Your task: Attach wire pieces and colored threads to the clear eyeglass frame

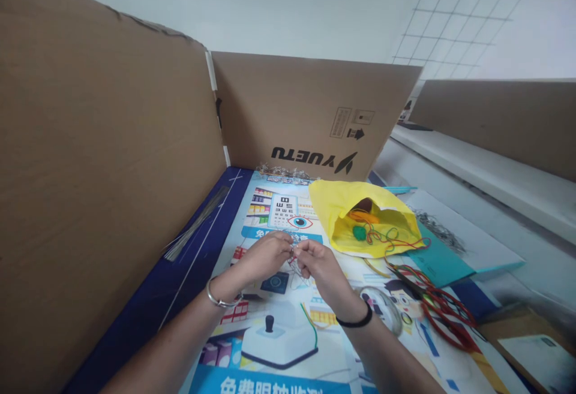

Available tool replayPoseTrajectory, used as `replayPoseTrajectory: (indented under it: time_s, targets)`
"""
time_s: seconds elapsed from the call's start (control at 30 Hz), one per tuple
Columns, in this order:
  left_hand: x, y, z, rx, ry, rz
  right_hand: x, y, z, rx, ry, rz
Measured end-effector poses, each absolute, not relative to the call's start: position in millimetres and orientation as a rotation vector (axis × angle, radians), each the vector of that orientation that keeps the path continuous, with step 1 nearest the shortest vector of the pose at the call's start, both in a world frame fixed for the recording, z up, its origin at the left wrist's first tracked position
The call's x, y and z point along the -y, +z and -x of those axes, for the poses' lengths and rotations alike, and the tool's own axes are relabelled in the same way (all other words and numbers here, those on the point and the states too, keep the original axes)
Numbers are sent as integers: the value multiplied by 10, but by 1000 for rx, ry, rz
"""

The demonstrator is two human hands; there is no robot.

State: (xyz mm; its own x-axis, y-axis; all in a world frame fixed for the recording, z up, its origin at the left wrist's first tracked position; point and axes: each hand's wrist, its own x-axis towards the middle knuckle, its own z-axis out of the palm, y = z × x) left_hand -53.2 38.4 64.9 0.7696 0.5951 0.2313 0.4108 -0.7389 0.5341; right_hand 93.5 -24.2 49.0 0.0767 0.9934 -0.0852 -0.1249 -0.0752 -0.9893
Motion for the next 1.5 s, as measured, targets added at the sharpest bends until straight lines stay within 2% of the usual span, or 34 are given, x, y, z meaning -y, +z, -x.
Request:
replayPoseTrajectory:
  time_s: [0.57,1.0,1.17,1.5]
  targets:
    - [-433,594,498,-777,549,-2240,187,335,-910,910,997,1237]
    - [-362,547,414,-964,653,-2155,194,344,-903,859,1059,1230]
    - [-358,638,455,-1005,711,-2190,173,374,-999,1098,1053,1419]
    - [-325,813,530,-951,639,-2243,242,540,-1144,1800,610,1554]
